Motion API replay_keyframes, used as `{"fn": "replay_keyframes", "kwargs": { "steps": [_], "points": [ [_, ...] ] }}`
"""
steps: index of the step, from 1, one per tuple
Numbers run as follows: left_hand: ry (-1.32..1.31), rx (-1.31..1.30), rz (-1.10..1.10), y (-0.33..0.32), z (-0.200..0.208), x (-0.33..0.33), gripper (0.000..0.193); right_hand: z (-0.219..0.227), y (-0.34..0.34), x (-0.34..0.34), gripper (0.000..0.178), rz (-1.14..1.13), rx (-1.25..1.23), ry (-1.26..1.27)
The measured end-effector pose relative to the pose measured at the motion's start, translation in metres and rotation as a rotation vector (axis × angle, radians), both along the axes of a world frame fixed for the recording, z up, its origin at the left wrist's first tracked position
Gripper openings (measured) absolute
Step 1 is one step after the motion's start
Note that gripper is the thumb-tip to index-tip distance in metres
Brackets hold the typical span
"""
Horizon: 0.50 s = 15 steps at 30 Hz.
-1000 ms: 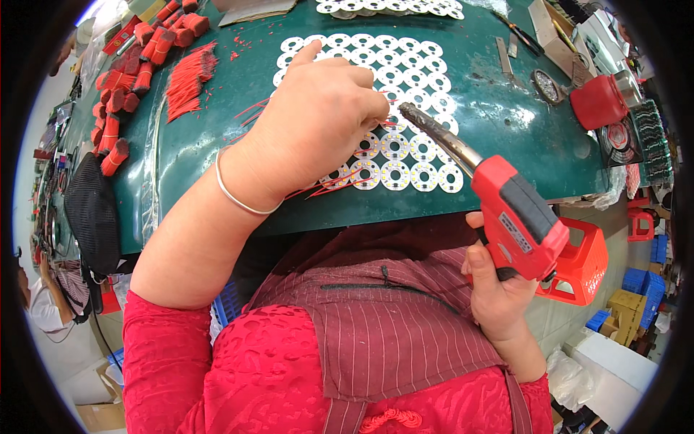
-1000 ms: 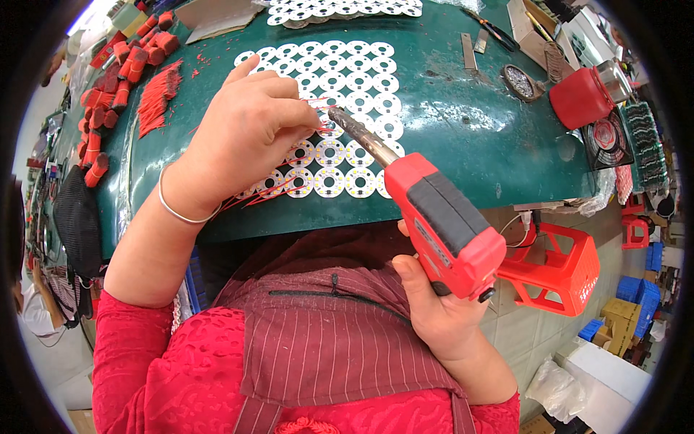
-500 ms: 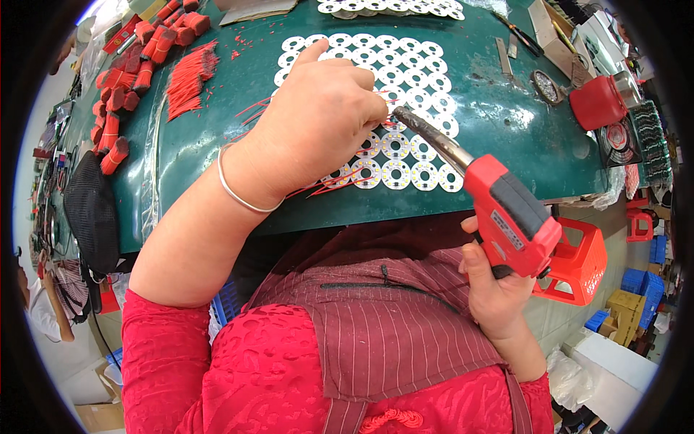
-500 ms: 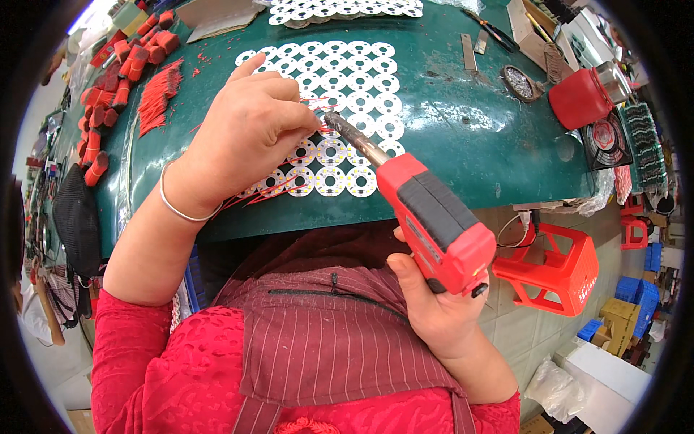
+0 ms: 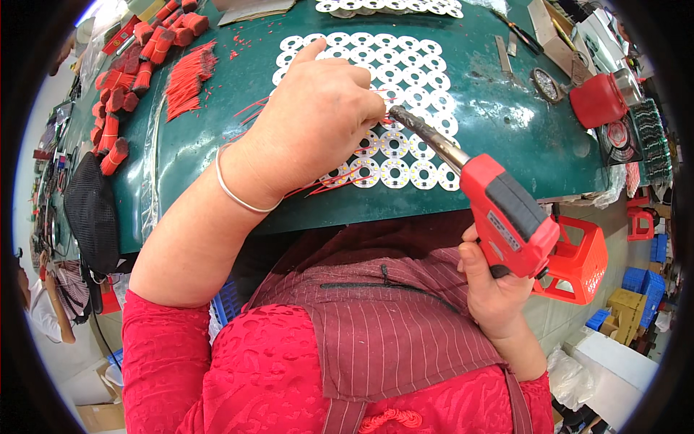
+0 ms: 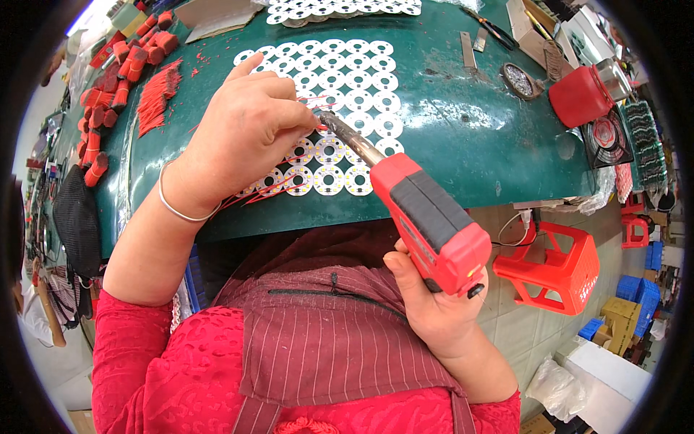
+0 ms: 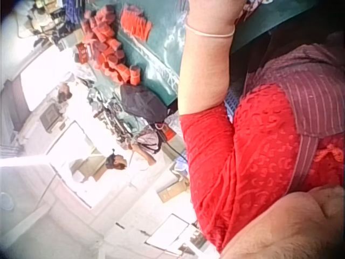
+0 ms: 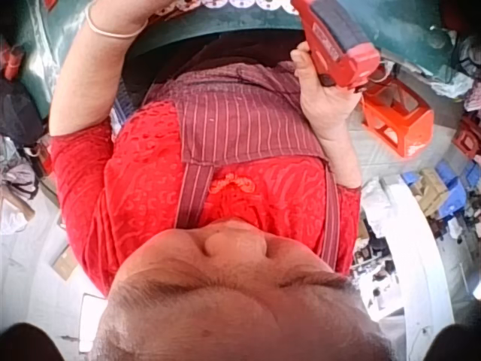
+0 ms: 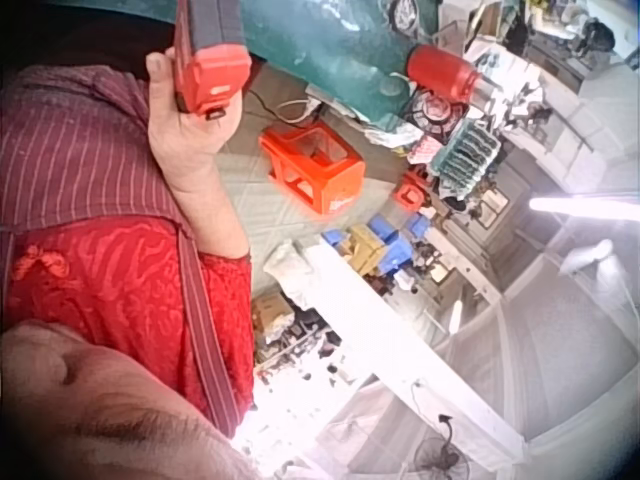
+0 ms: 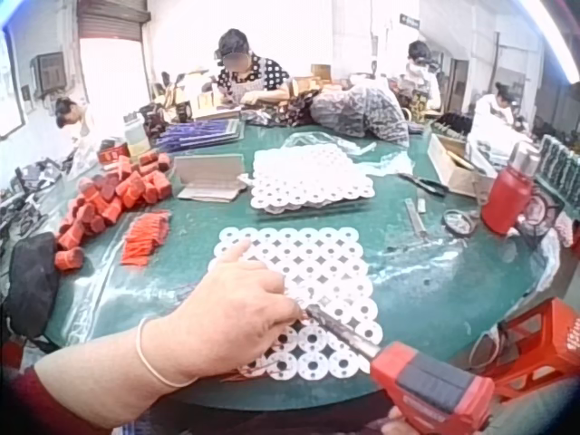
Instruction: The person holds a soldering tool in one hand while picking up wires from the work table and inserting them into an array of circular LED circuit boards by hand.
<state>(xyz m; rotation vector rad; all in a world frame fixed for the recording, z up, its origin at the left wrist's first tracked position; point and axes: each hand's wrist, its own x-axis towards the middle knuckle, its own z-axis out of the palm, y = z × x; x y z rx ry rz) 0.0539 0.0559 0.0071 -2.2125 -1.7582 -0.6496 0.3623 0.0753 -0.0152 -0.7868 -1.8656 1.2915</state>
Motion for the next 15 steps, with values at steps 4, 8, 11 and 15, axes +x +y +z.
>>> {"fn": "replay_keyframes", "kwargs": {
  "steps": [4, 8, 11, 15],
  "points": [
    [-0.002, 0.011, -0.003, 0.0, -0.001, 0.0, 0.002, -0.001, -0.001, -0.005, 0.04, 0.007, -0.02, 0.093],
    [0.004, 0.013, -0.001, 0.0, -0.001, 0.0, 0.003, -0.002, 0.002, 0.003, 0.046, 0.041, -0.021, 0.082],
    [0.009, 0.004, 0.002, -0.001, 0.001, 0.0, 0.004, -0.002, 0.002, 0.004, 0.046, 0.061, 0.068, 0.051],
    [0.001, 0.026, -0.006, 0.001, 0.001, 0.001, 0.005, -0.004, 0.001, 0.007, 0.048, 0.064, 0.014, 0.115]
  ]
}}
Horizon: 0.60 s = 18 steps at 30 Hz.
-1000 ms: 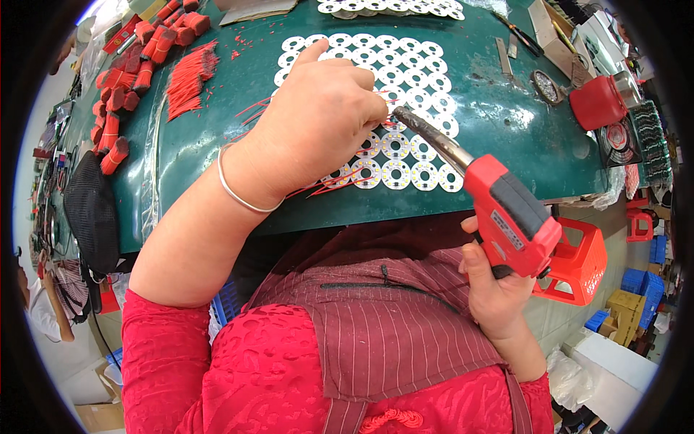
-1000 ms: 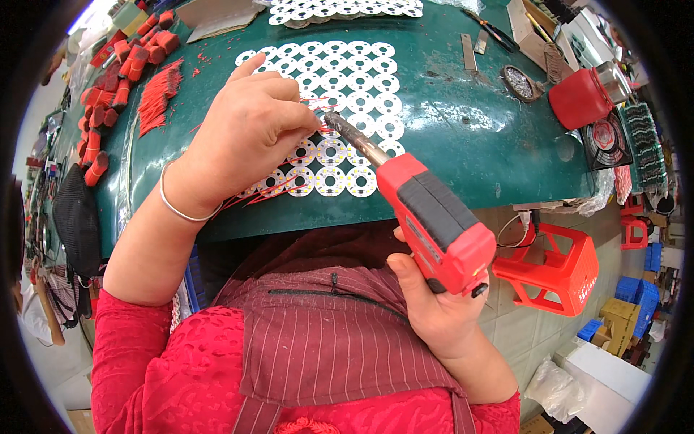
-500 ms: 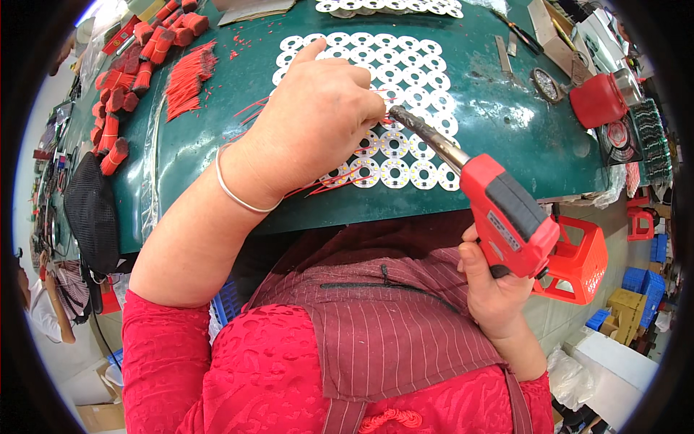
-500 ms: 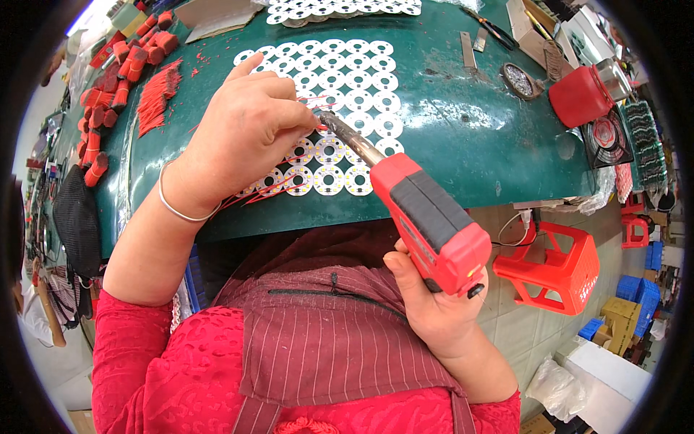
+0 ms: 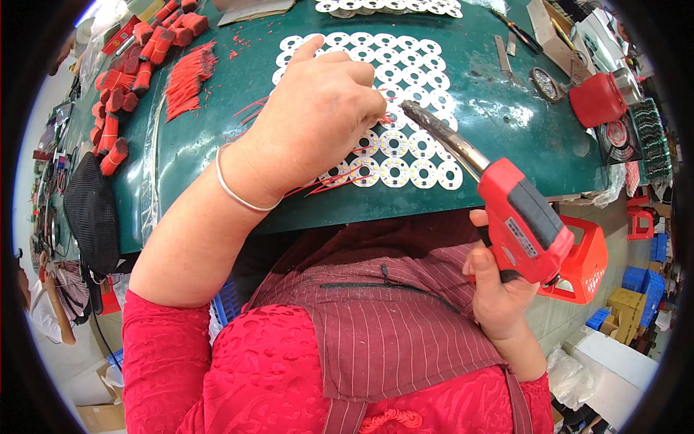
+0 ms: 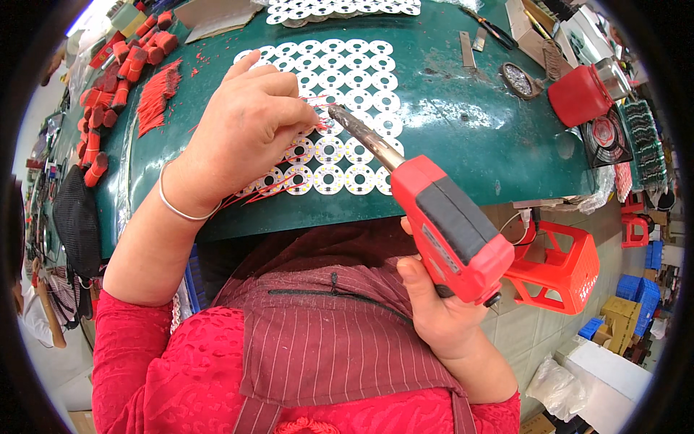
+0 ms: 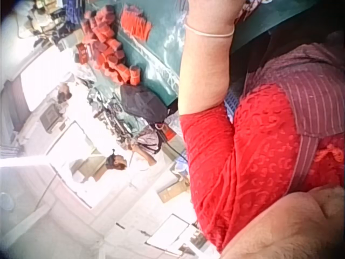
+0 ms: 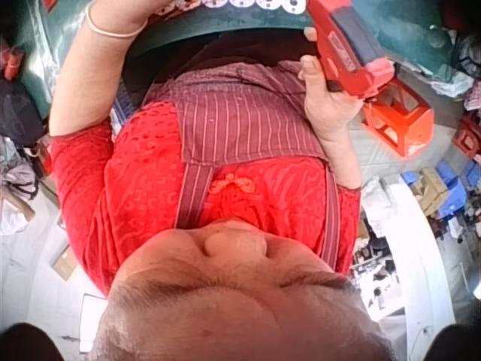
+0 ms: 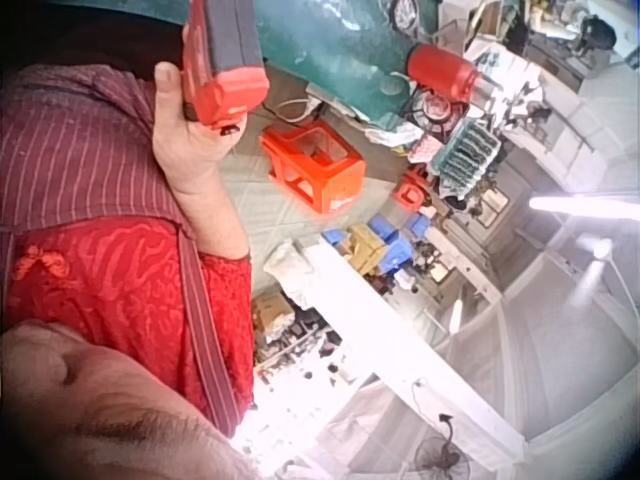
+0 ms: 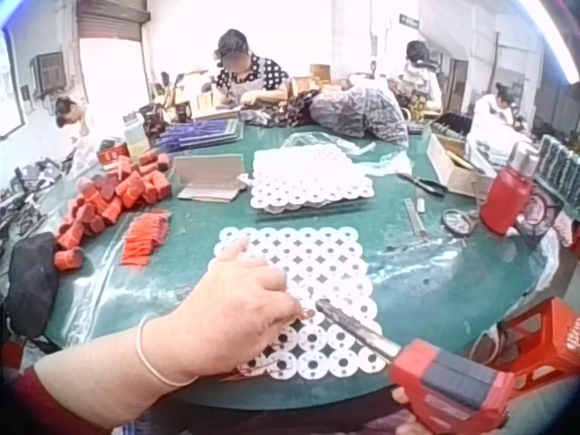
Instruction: The person holds a soldering tool in one hand while picking up wires from the work table and inserting them into an array of circular LED circuit boards by hand.
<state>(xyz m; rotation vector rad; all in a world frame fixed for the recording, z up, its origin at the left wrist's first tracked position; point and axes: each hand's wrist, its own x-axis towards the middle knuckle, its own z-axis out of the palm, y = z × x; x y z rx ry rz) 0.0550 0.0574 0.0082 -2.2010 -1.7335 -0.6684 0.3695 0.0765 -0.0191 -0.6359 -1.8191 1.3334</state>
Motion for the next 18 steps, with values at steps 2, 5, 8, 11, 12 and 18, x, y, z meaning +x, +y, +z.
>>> {"fn": "replay_keyframes", "kwargs": {
  "steps": [2, 5, 8, 11, 12, 18],
  "points": [
    [-0.004, 0.008, -0.002, 0.0, 0.001, 0.0, 0.005, 0.001, -0.002, 0.001, 0.048, -0.002, -0.017, 0.024],
    [-0.046, 0.102, -0.048, 0.001, 0.002, 0.0, 0.005, 0.005, -0.004, 0.003, 0.048, 0.001, -0.058, 0.029],
    [-0.035, 0.13, -0.016, -0.002, 0.005, 0.002, 0.006, 0.004, -0.003, 0.006, 0.048, 0.009, -0.022, 0.016],
    [0.053, 0.094, 0.022, -0.006, 0.014, 0.01, 0.008, 0.004, -0.005, 0.01, 0.048, -0.014, -0.04, 0.008],
    [0.054, 0.094, 0.023, -0.008, 0.014, 0.012, 0.008, 0.003, -0.006, 0.011, 0.048, -0.015, -0.06, 0.023],
    [0.043, 0.053, 0.03, -0.016, 0.0, 0.016, 0.01, 0.002, -0.007, 0.014, 0.047, -0.011, -0.071, 0.006]
  ]
}}
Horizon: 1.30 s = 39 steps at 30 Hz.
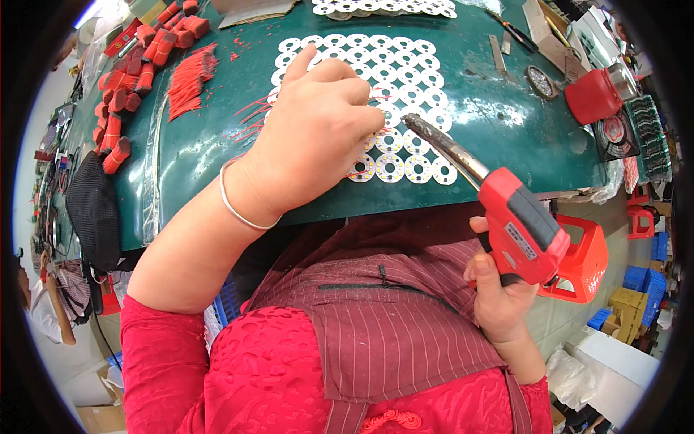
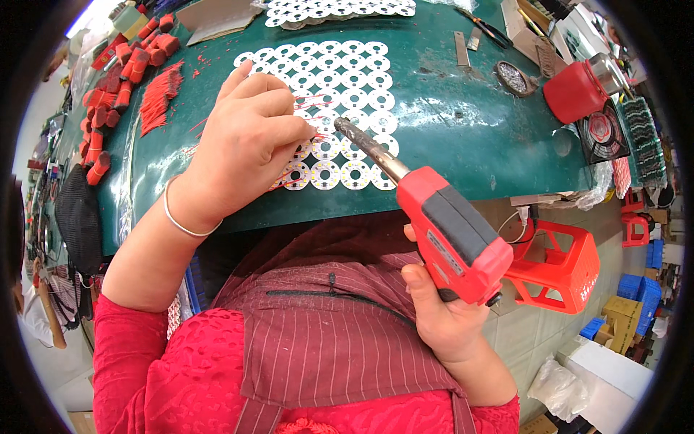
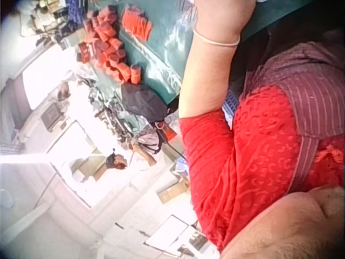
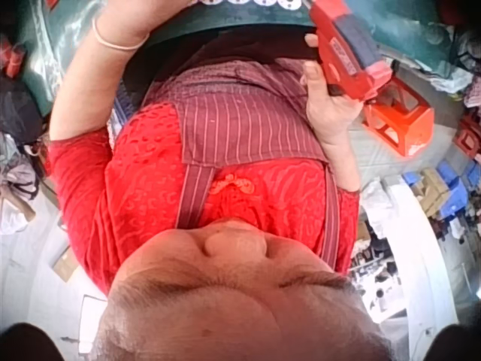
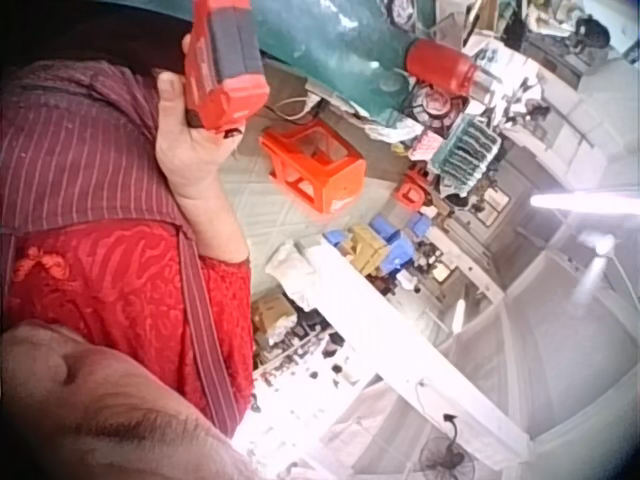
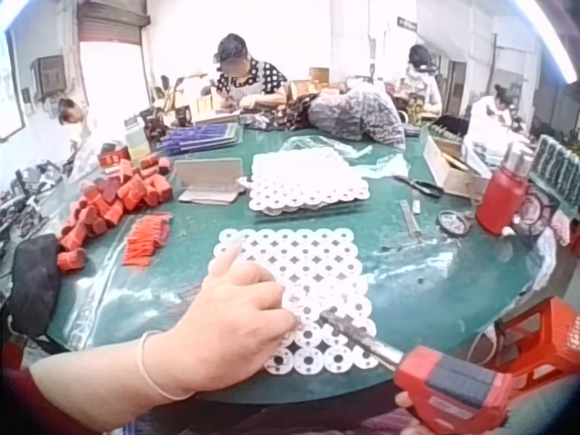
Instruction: The person holds a soldering tool in one hand while picking up wires from the work table and inserting them into an array of circular LED circuit boards by hand.
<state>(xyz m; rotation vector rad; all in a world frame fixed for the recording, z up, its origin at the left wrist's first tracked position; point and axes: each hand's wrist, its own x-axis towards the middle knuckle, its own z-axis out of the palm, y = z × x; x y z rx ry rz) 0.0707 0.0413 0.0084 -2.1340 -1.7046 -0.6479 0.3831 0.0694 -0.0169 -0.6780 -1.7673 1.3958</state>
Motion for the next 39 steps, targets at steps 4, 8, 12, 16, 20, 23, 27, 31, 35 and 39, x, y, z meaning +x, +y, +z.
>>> {"fn": "replay_keyframes", "kwargs": {
  "steps": [4, 8, 12, 16, 20, 23, 27, 31, 35, 39],
  "points": [
    [-0.099, 0.045, -0.003, 0.0, -0.004, 0.001, 0.01, 0.003, -0.002, -0.002, 0.041, -0.035, -0.046, -0.02],
    [-0.1, 0.04, 0.006, 0.004, -0.008, 0.002, 0.011, -0.001, -0.003, 0.0, 0.034, -0.068, 0.041, -0.078],
    [-0.074, 0.022, 0.008, 0.006, -0.008, 0.001, 0.012, -0.002, -0.005, 0.001, 0.028, -0.09, 0.017, -0.09],
    [-0.073, 0.042, 0.009, 0.007, -0.01, 0.001, 0.013, -0.001, -0.003, -0.001, 0.032, -0.079, 0.004, -0.093],
    [-0.105, 0.074, 0.006, 0.008, -0.012, 0.0, 0.013, 0.001, -0.002, -0.008, 0.038, -0.082, 0.005, -0.033],
    [-0.089, 0.054, 0.005, 0.008, -0.011, 0.001, 0.013, 0.0, -0.002, -0.008, 0.043, -0.06, -0.013, 0.001],
    [-0.089, 0.055, 0.002, 0.008, -0.012, 0.0, 0.013, 0.001, 0.0, -0.008, 0.043, -0.029, 0.002, -0.025],
    [-0.108, 0.05, -0.006, 0.008, -0.012, 0.0, 0.012, 0.001, 0.001, -0.008, 0.044, -0.014, 0.041, -0.026],
    [-0.099, 0.054, -0.006, 0.008, -0.013, 0.0, 0.011, 0.001, 0.0, -0.01, 0.044, -0.003, 0.047, -0.031],
    [-0.097, 0.067, -0.007, 0.008, -0.012, 0.0, 0.01, 0.0, -0.002, -0.009, 0.041, -0.027, 0.002, -0.043]
  ]
}}
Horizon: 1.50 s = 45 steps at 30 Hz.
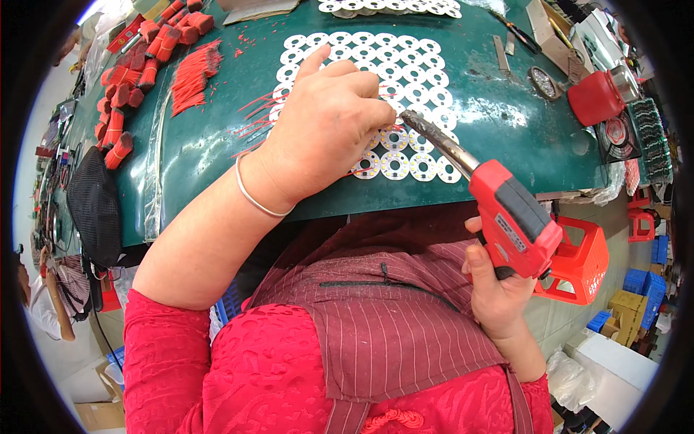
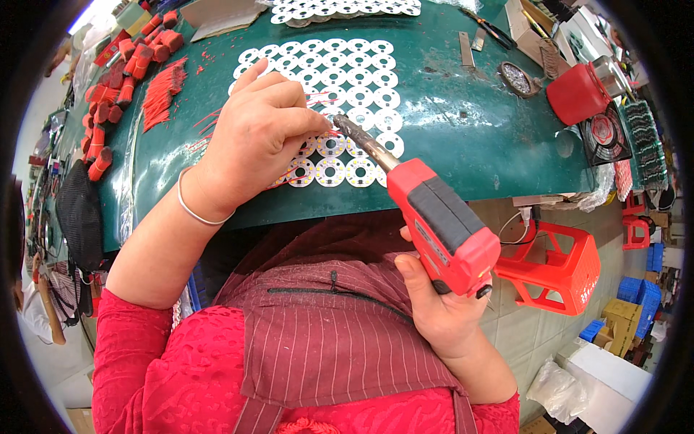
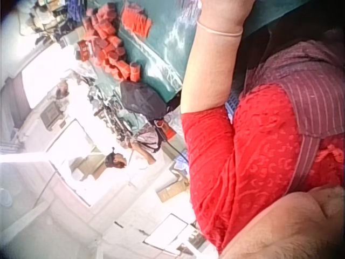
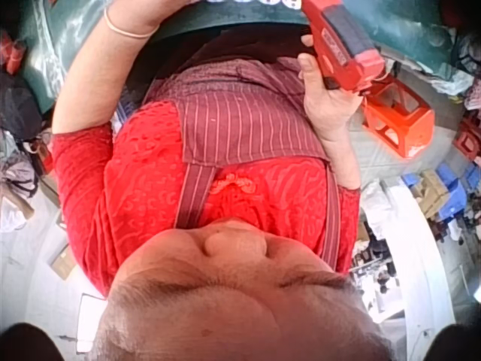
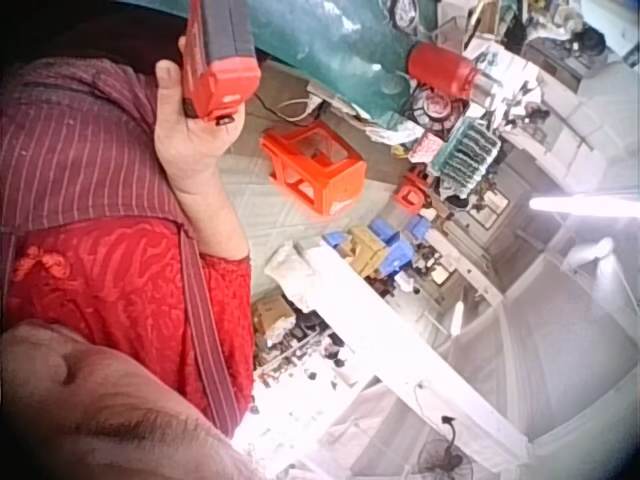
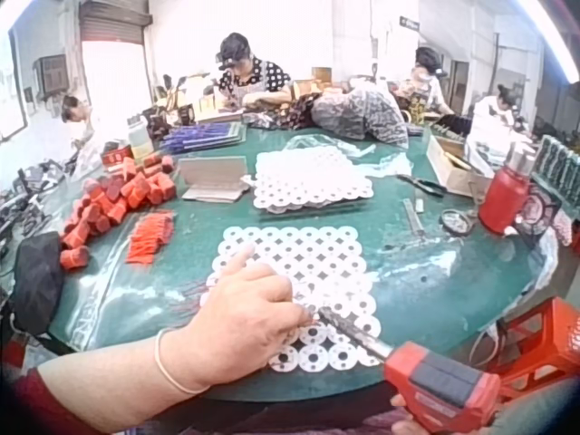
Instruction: The person holds a soldering tool in one hand while picking up wires from the work table and inserting them into an array of circular LED circuit boards by hand.
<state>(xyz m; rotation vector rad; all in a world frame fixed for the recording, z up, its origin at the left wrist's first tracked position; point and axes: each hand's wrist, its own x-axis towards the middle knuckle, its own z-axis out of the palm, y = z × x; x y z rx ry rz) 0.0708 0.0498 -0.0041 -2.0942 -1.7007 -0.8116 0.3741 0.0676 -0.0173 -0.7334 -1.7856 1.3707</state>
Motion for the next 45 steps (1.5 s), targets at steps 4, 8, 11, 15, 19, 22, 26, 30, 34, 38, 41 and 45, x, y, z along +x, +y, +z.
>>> {"fn": "replay_keyframes", "kwargs": {
  "steps": [4, 8, 11, 15, 19, 22, 26, 30, 34, 38, 41, 45],
  "points": [
    [-0.006, -0.011, -0.003, 0.0, 0.0, 0.0, 0.01, -0.005, 0.004, 0.009, 0.037, 0.042, 0.045, -0.099],
    [-0.009, -0.014, 0.002, -0.001, 0.0, 0.0, 0.01, -0.001, 0.002, 0.004, 0.035, 0.032, 0.021, -0.082],
    [-0.003, -0.009, 0.006, -0.001, -0.001, 0.0, 0.01, 0.003, 0.0, -0.003, 0.034, -0.043, -0.023, -0.026],
    [-0.004, -0.009, 0.001, 0.0, 0.0, 0.0, 0.011, 0.001, 0.001, 0.001, 0.042, 0.0, 0.025, 0.007],
    [-0.01, 0.001, -0.005, -0.001, 0.0, 0.0, 0.01, -0.002, 0.004, 0.002, 0.049, 0.034, 0.14, -0.003],
    [-0.037, 0.017, -0.029, 0.0, -0.001, -0.001, 0.01, -0.002, 0.003, 0.003, 0.05, 0.046, 0.101, 0.004],
    [-0.058, 0.088, -0.062, -0.001, 0.0, -0.001, 0.01, -0.002, 0.001, 0.007, 0.049, 0.04, 0.077, 0.011],
    [-0.03, 0.043, -0.019, -0.013, 0.012, 0.005, 0.009, -0.001, -0.001, 0.016, 0.046, 0.039, 0.02, 0.031],
    [0.025, -0.032, 0.02, -0.021, 0.017, 0.007, 0.01, 0.001, -0.003, 0.019, 0.047, 0.044, -0.036, 0.077],
    [0.048, -0.053, 0.05, -0.027, 0.008, 0.007, 0.012, 0.001, -0.005, 0.019, 0.048, 0.049, -0.061, 0.054],
    [0.017, -0.007, 0.022, -0.024, 0.009, 0.009, 0.011, 0.001, -0.006, 0.018, 0.048, 0.058, -0.058, 0.062],
    [-0.01, -0.01, 0.023, -0.023, 0.005, 0.01, 0.011, 0.001, -0.007, 0.017, 0.047, 0.062, -0.058, 0.048]
  ]
}}
